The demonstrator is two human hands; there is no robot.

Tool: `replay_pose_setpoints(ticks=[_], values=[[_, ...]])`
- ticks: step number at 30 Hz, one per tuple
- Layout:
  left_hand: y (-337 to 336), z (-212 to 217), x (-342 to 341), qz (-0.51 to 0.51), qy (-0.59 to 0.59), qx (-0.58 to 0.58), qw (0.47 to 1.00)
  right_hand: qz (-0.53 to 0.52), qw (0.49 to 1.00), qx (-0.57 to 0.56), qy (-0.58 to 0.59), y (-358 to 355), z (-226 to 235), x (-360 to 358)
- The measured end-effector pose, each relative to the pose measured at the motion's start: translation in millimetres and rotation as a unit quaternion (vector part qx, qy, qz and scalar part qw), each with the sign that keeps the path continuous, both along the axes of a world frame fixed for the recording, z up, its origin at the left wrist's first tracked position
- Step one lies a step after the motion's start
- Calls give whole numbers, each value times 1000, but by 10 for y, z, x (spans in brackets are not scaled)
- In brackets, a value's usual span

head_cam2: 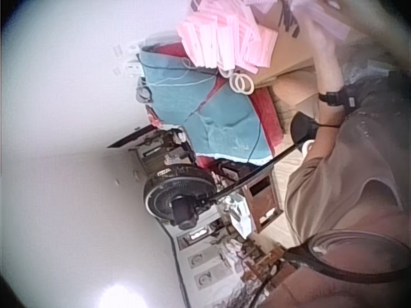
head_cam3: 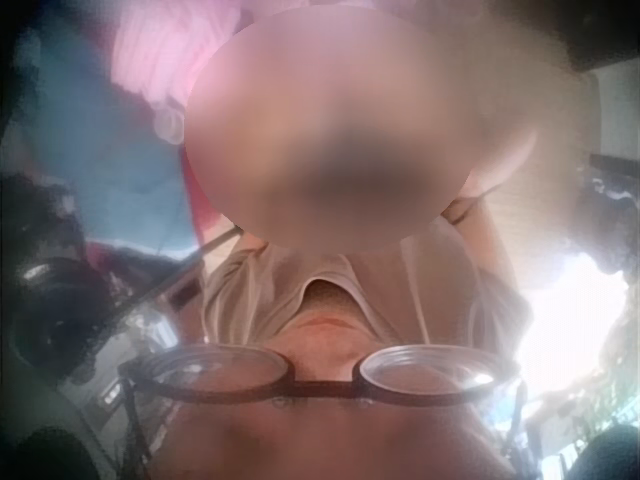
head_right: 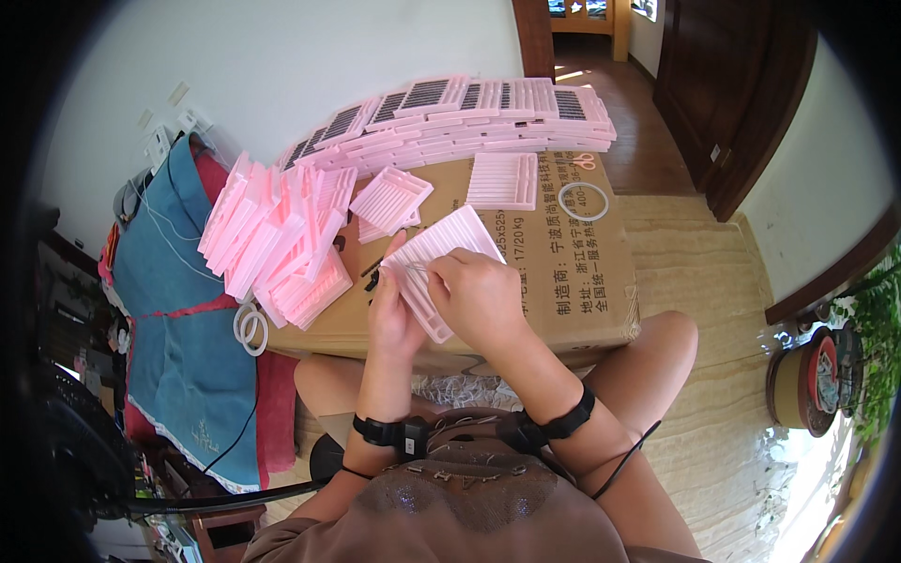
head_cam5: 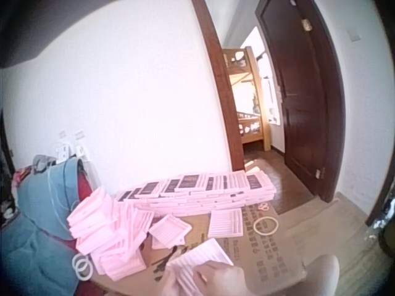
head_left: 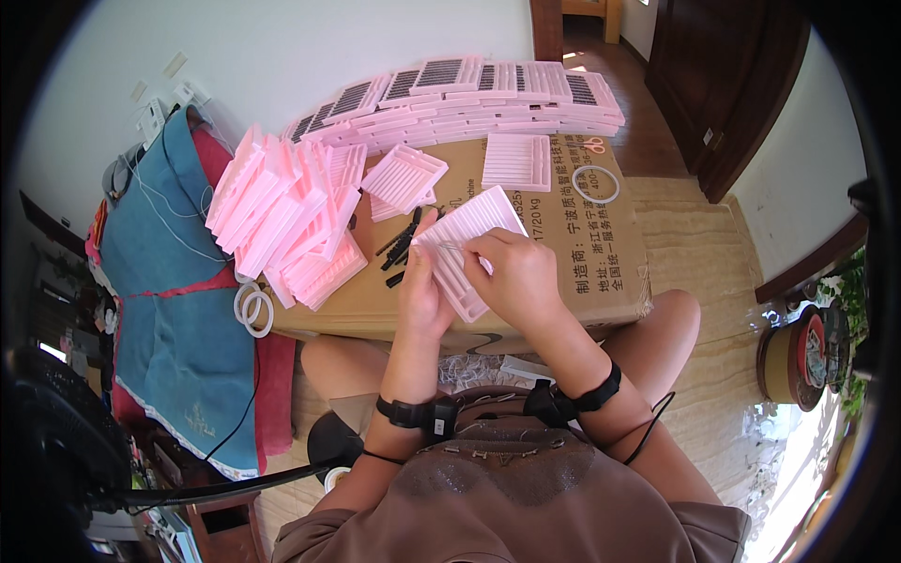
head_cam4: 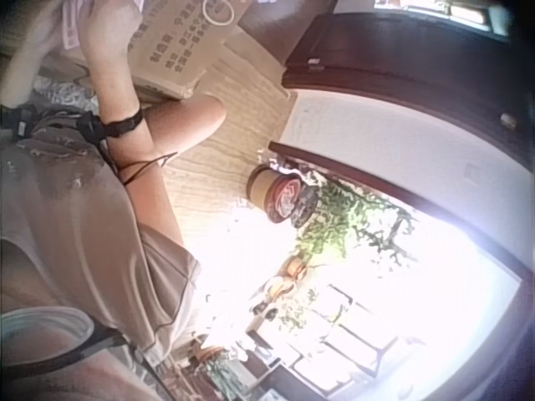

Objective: The person sits on the floor and assembles pink plastic trays by inserting black spiral coils into the slots. They use a small tool to adjust the slots before inserting the coils one by one.

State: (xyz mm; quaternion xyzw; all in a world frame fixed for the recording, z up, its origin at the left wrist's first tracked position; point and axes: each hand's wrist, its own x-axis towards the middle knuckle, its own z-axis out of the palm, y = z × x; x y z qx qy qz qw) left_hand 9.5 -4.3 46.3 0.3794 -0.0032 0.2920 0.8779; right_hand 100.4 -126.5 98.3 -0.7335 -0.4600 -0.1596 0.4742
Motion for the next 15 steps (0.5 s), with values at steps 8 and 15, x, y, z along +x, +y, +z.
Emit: replay_pose_setpoints(ticks=[8,15], values=[[-37,6,-5,30,13,23,999,-20,1000,-18,-12,30,4,-71],[-36,-16,11,25,-1,24,999,-25,1000,-2,-9,30,-9,-62]])
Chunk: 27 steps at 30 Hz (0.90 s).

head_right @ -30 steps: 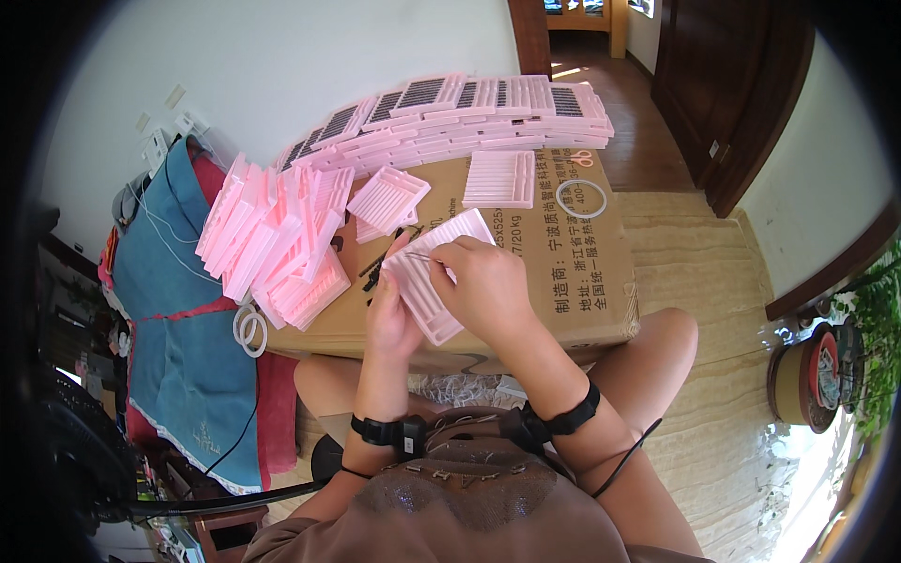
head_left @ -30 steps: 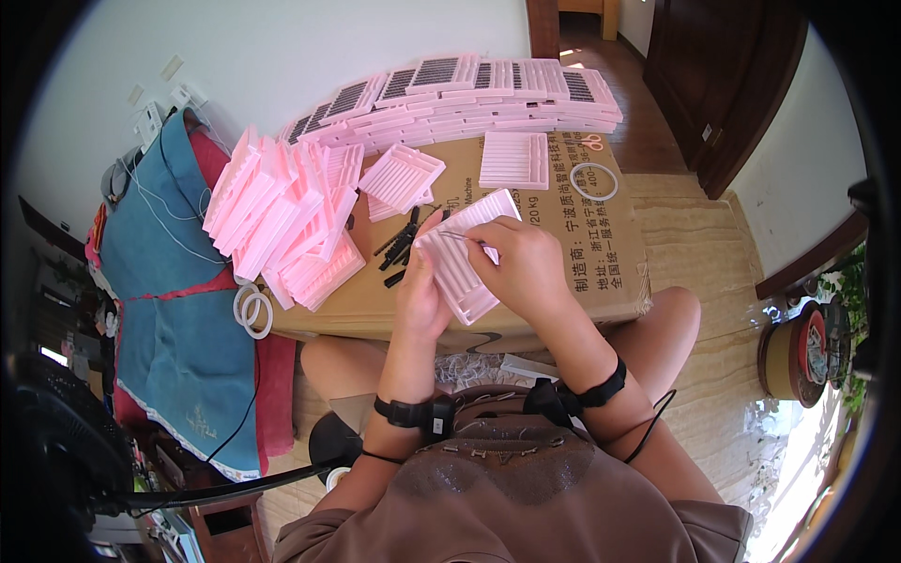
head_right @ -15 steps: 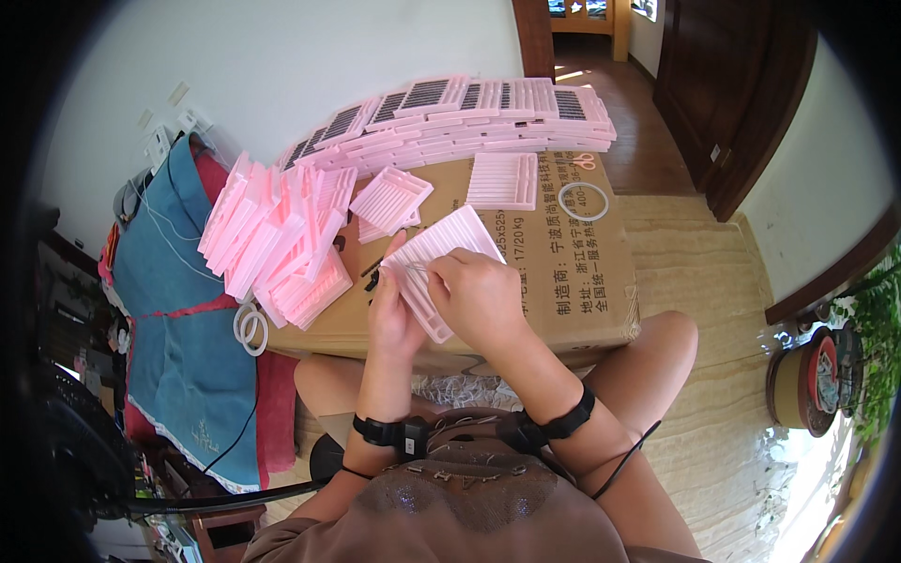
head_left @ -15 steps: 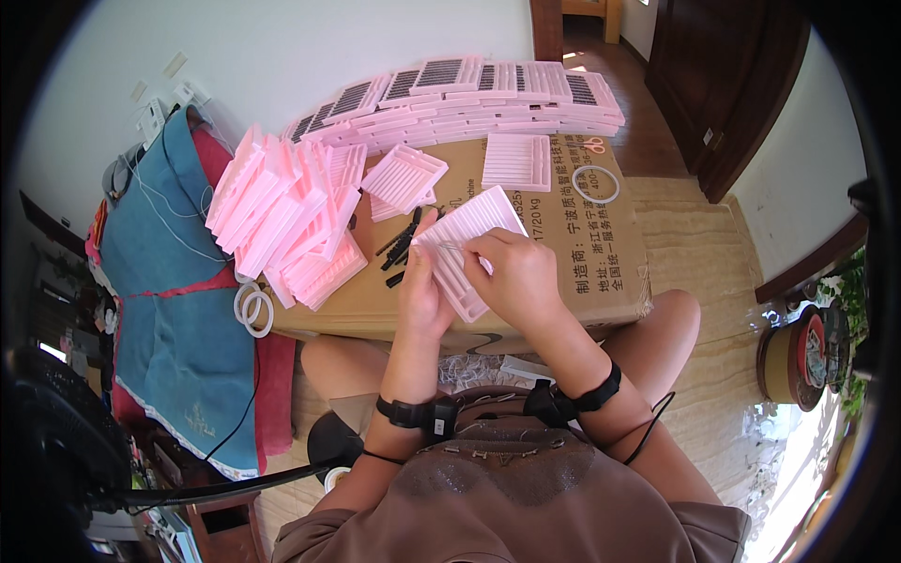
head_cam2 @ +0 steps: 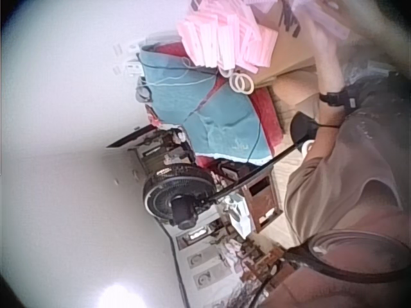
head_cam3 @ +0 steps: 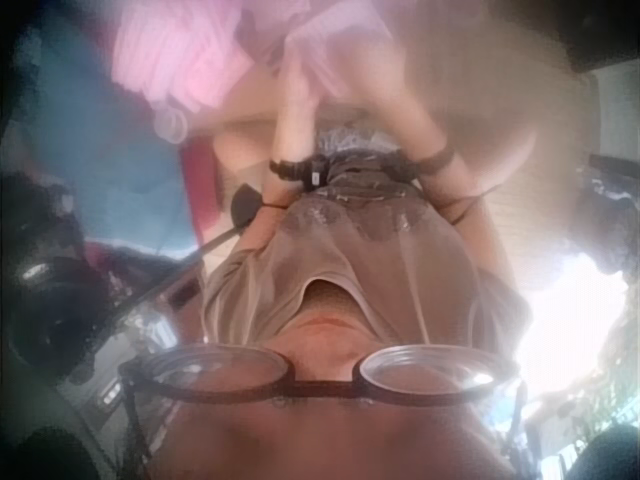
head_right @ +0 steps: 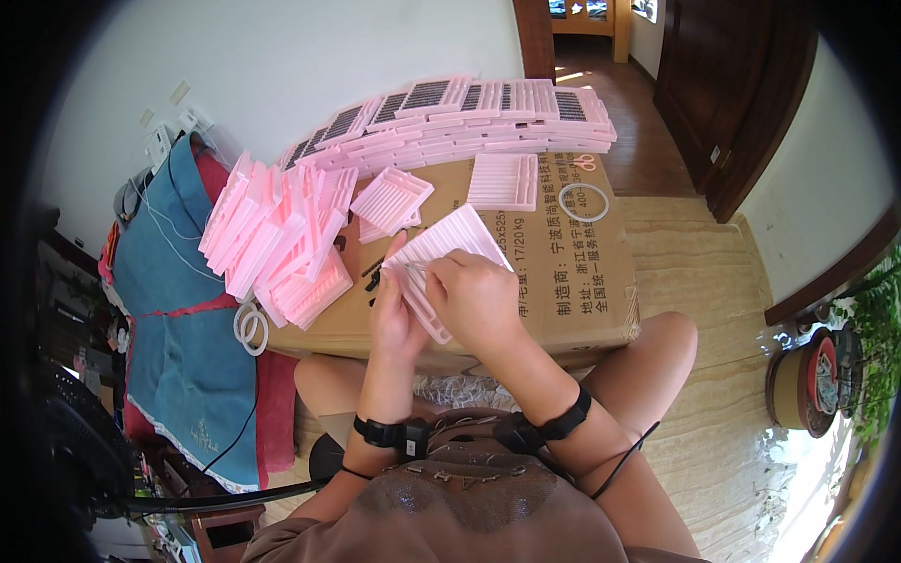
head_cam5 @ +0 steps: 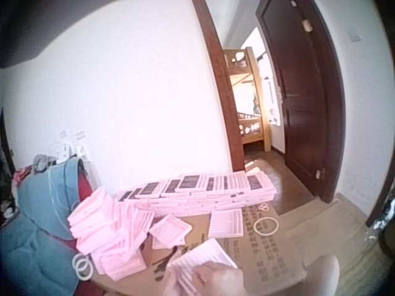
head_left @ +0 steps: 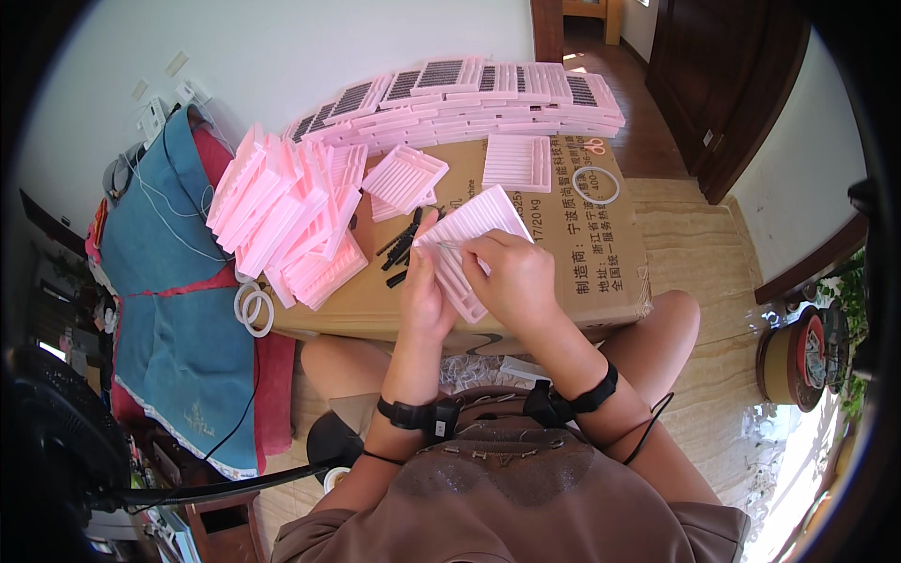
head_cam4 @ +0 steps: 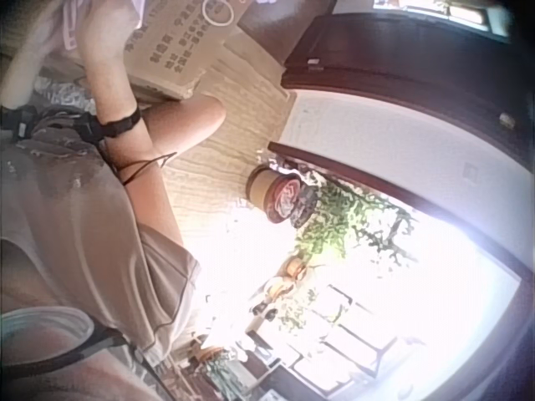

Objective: The person sits on the floor and assembles pink plastic trays by inserting black spiral coils into the slots. They use a small tool to adjust the slots before inserting the coils one by one.

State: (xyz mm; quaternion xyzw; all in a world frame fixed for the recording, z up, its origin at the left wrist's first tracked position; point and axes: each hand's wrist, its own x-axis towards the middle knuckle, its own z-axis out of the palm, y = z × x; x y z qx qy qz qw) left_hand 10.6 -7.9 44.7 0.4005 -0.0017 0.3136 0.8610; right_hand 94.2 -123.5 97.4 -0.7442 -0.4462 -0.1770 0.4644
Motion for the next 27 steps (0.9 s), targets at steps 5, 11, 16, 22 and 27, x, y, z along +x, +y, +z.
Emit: replay_pose_setpoints(ticks=[5,11,16,22,27], values=[[-2,21,0,-1,3,1,1000,-3,1000,-8,14,2,13,0],[-10,13,11,8,15,-12,1000,5,1000,-12,7,-3,3,-3],[104,19,-13,-6,2,-37,999,20,998,-6,60,-68,43,68],[37,50,-7,-19,-7,-22,1000,0,998,7,57,-16,73,136],[6,67,1,-10,5,-7,1000,-7,999,2,35,4,44,121]])
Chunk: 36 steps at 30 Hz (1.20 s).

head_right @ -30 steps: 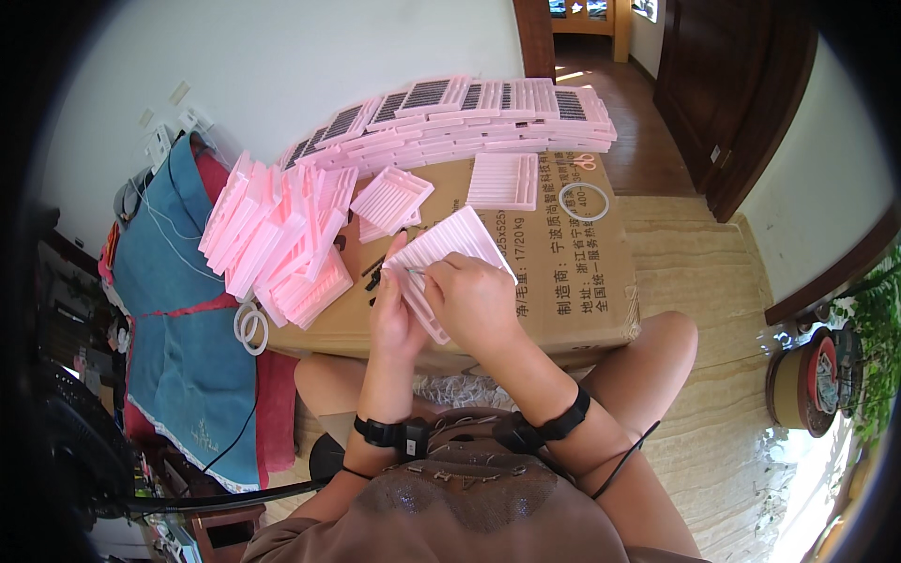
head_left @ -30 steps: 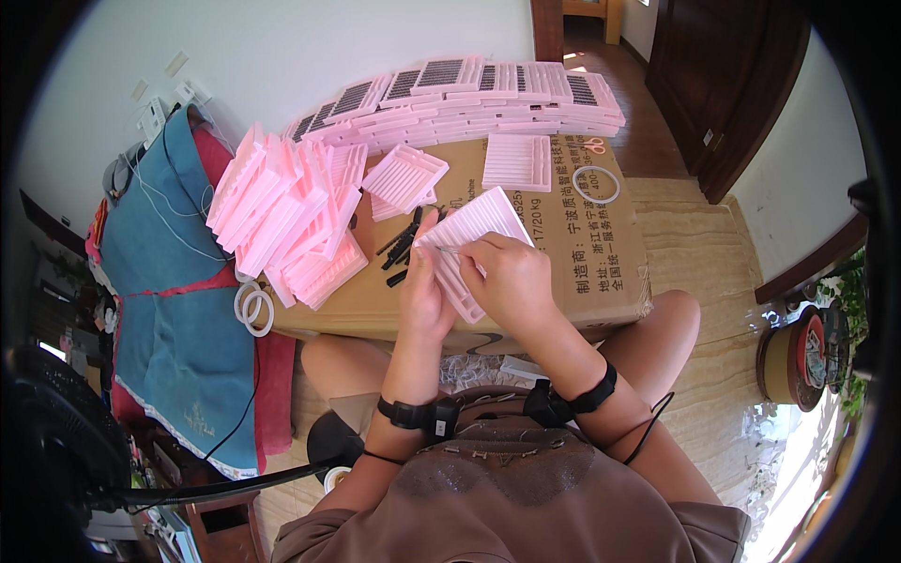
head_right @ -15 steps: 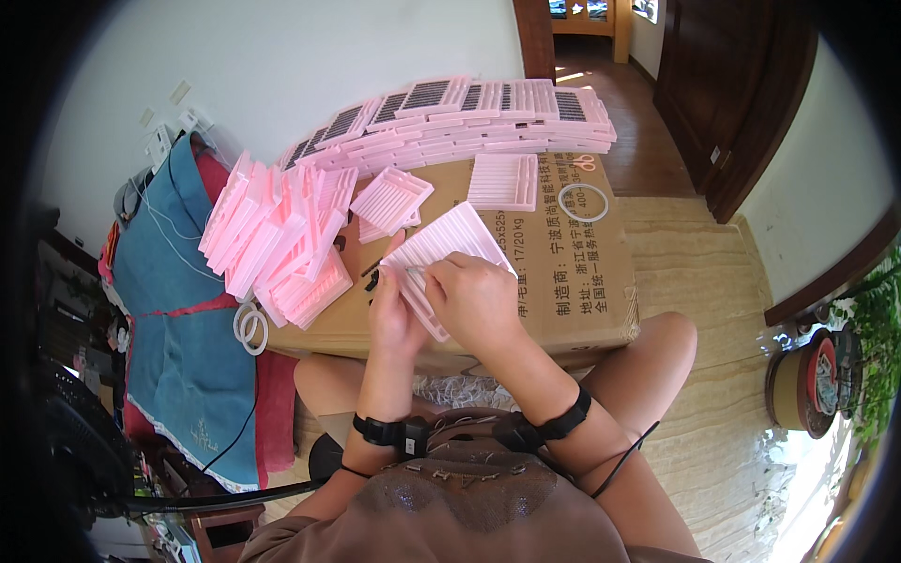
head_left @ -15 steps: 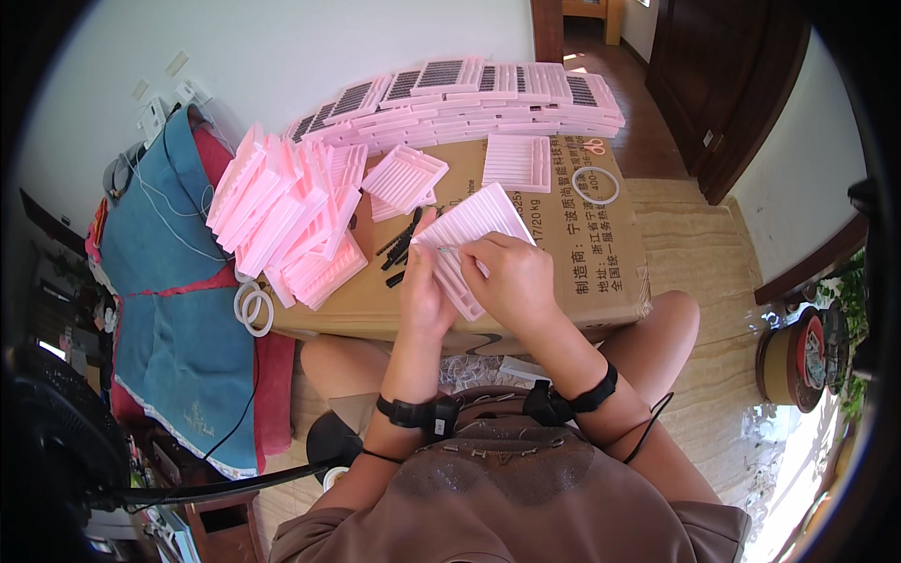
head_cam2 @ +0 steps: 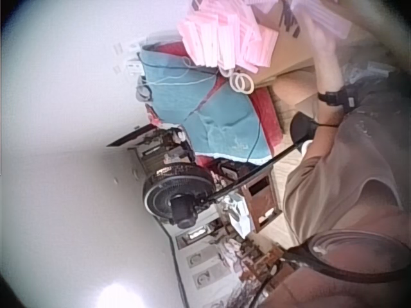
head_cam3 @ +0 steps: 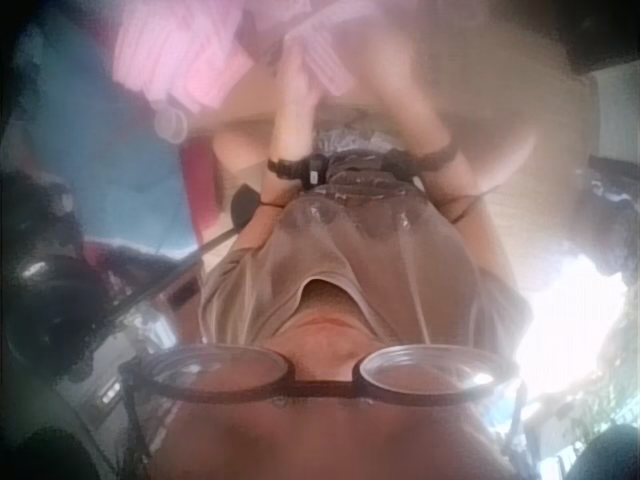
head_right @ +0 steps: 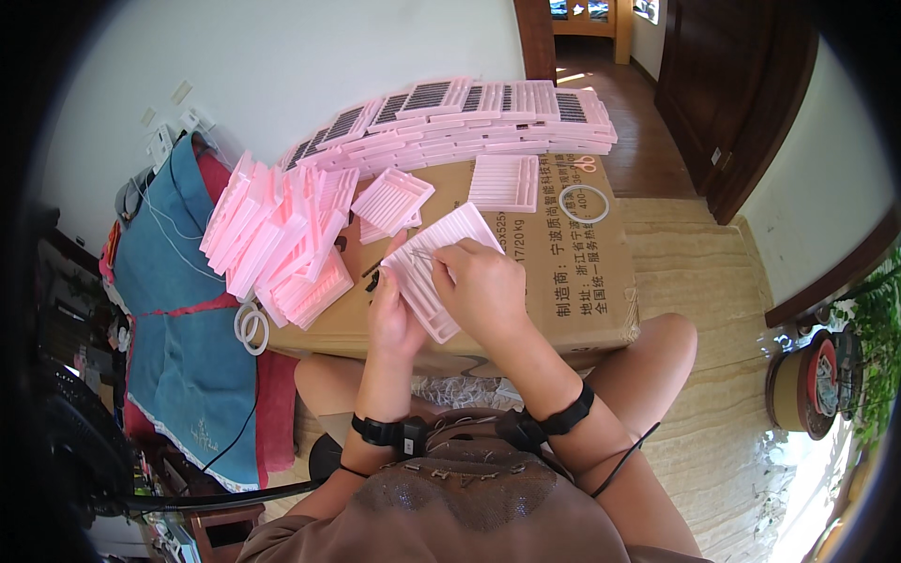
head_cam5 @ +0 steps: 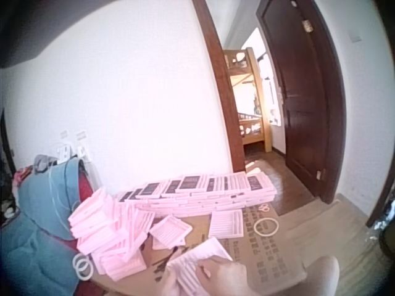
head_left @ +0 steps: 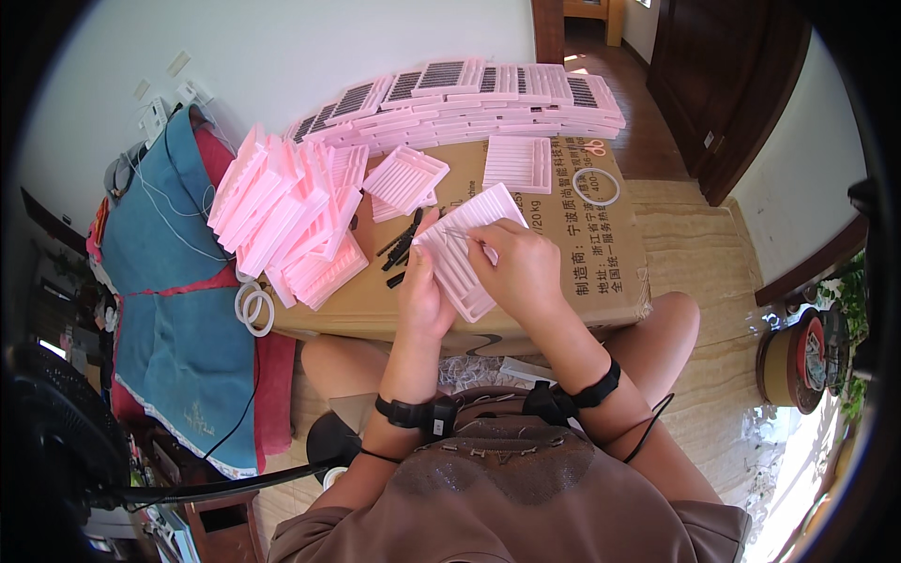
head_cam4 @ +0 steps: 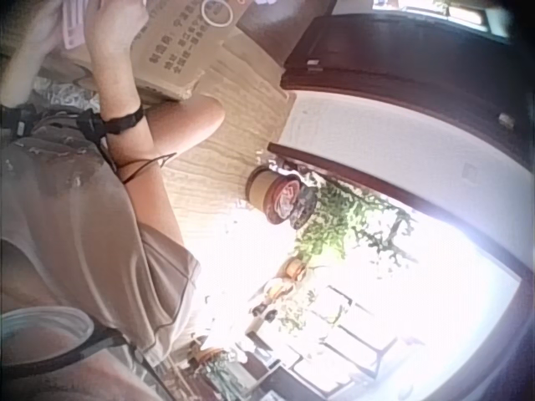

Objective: The person sits on the floor and assembles pink plastic trays by inserting black spiral coils into the slots. They use a small tool to adjust the slots before inserting the coils one by one.

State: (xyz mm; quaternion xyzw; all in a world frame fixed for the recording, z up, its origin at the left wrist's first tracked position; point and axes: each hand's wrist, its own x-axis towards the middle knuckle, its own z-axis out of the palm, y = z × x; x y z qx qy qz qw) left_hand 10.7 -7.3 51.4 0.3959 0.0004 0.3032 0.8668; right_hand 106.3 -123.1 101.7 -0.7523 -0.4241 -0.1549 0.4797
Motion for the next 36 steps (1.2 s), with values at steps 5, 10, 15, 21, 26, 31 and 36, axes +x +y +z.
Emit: replay_pose_setpoints(ticks=[5,10,15,21,26,31,36], values=[[-7,-36,-3,2,11,-8,1000,5,1000,-6,-6,-9,-27,0],[16,-71,8,-19,-7,-27,999,7,1000,-9,14,-62,-7,-8],[80,-59,-5,2,-4,-54,999,0,998,4,56,-98,36,15],[31,-50,-13,4,2,-45,999,-15,1000,5,20,-52,28,38],[26,-53,-27,-1,-3,-34,999,-15,999,-18,21,-48,2,23],[28,-70,-23,-8,-11,-39,999,-5,999,-28,20,-78,3,15],[41,-52,-18,1,-2,-25,1000,-12,1000,7,25,-79,24,16]])
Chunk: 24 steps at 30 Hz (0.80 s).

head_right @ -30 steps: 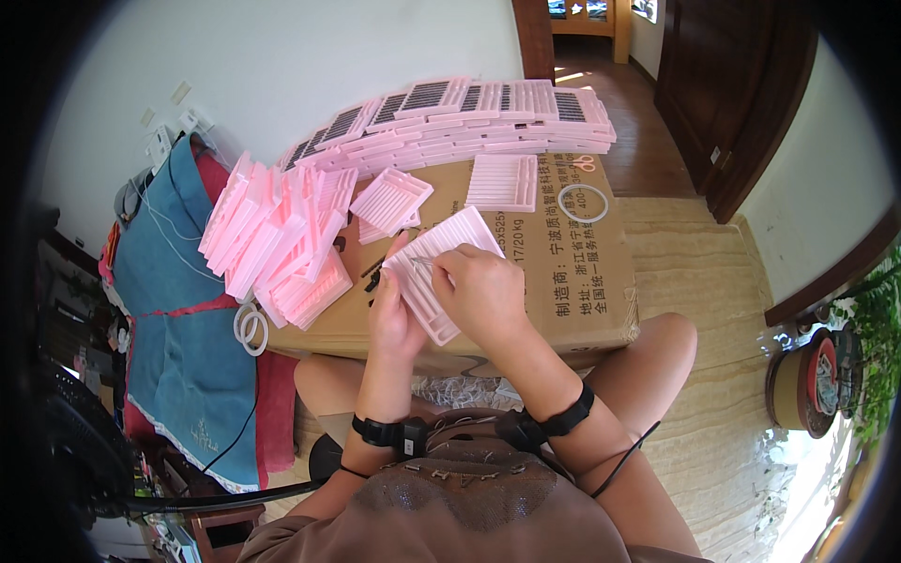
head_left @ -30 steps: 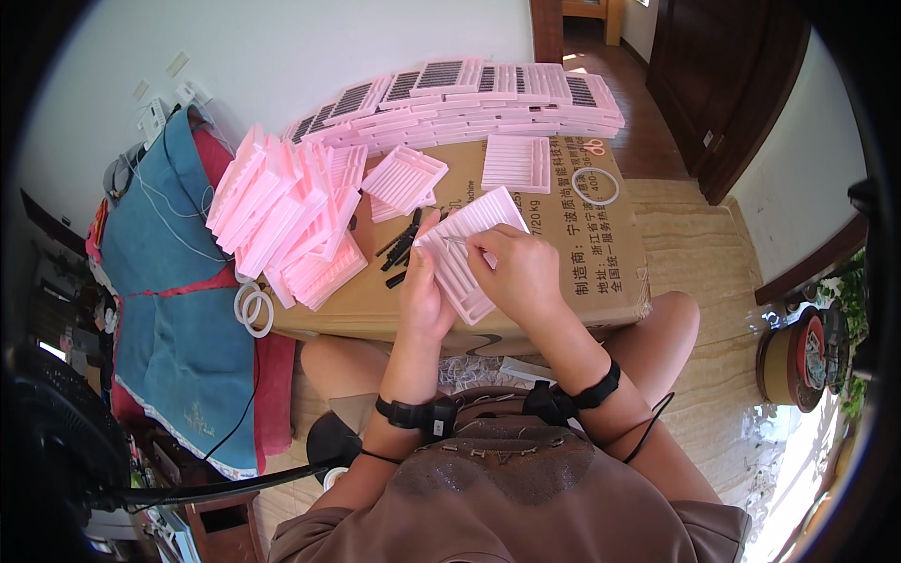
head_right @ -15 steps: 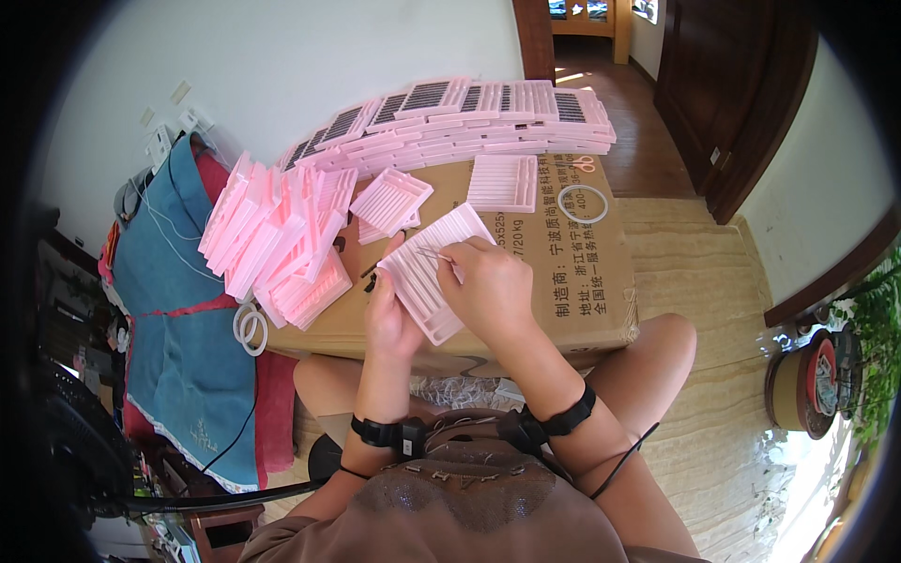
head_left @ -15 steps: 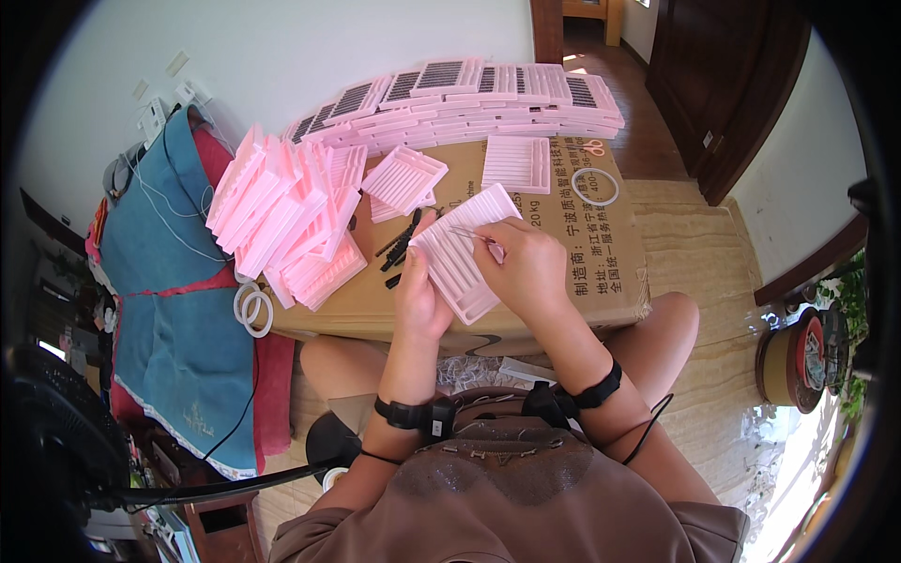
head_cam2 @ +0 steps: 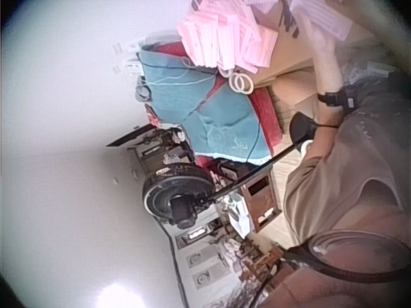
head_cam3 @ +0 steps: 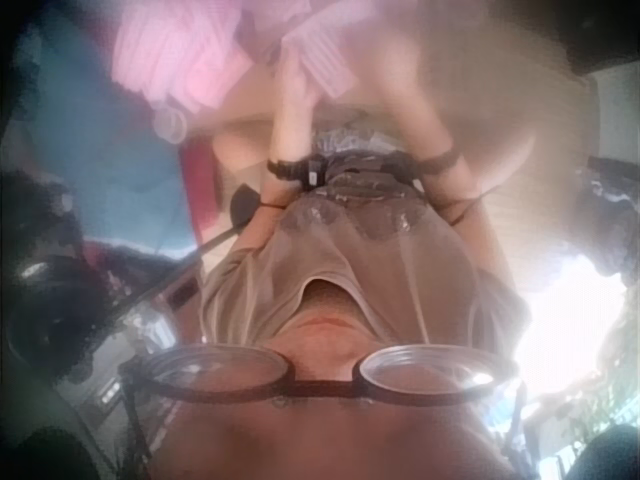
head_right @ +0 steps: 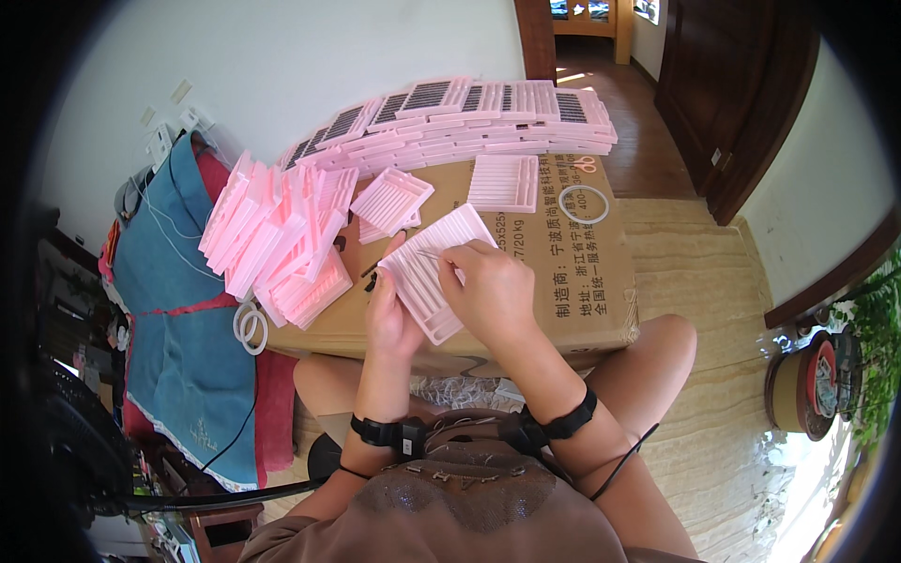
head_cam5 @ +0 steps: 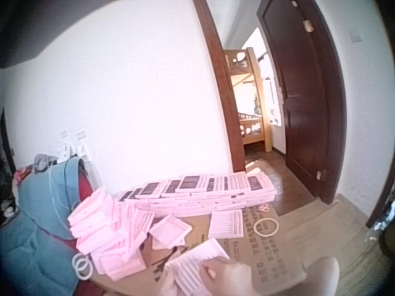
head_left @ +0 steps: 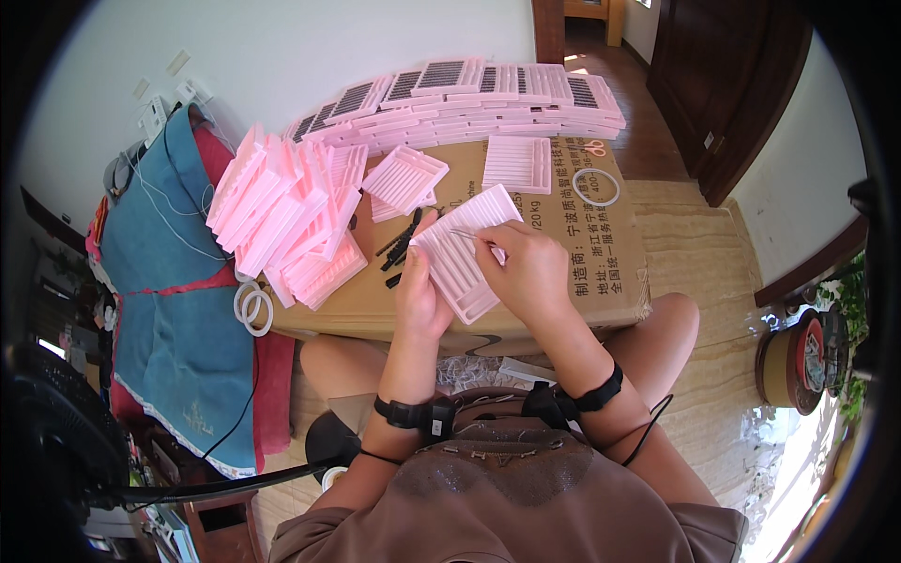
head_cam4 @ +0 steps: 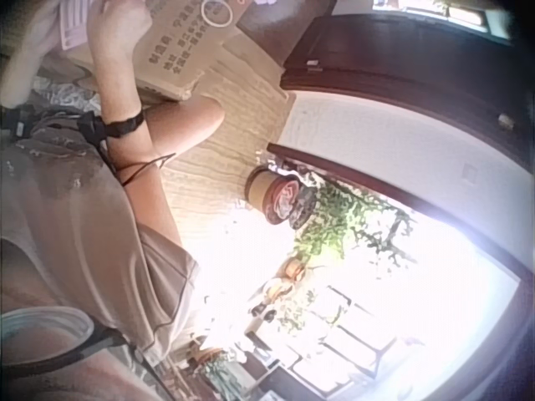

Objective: The person sits on the floor and assembles pink plastic trays by inserting black spiral coils into the slots. They use a small tool to adjust the slots before inserting the coils one by one.

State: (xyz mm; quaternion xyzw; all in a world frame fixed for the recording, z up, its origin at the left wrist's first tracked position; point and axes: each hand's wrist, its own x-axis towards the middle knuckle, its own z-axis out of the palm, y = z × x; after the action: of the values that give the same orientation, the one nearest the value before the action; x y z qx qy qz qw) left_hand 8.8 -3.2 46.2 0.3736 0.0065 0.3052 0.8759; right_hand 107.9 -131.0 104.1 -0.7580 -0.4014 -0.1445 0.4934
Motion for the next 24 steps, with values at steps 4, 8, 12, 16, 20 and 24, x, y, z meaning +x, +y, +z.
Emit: replay_pose_setpoints(ticks=[4,8,12,16,20,24], values=[[-50,14,0,-3,0,0,1000,-5,1000,-20,-12,12,18,11],[-52,39,-12,7,3,11,1000,-12,1000,-14,-7,3,29,-7],[-47,63,-22,10,-3,21,1000,-10,1000,10,-23,6,47,-14],[-72,81,-17,11,-6,30,999,-11,1000,-12,-15,1,44,-17],[-89,79,-22,18,16,41,999,-14,999,-23,-27,-3,25,-19],[-80,51,-24,12,12,32,999,-8,999,-43,-8,-28,19,-22]])
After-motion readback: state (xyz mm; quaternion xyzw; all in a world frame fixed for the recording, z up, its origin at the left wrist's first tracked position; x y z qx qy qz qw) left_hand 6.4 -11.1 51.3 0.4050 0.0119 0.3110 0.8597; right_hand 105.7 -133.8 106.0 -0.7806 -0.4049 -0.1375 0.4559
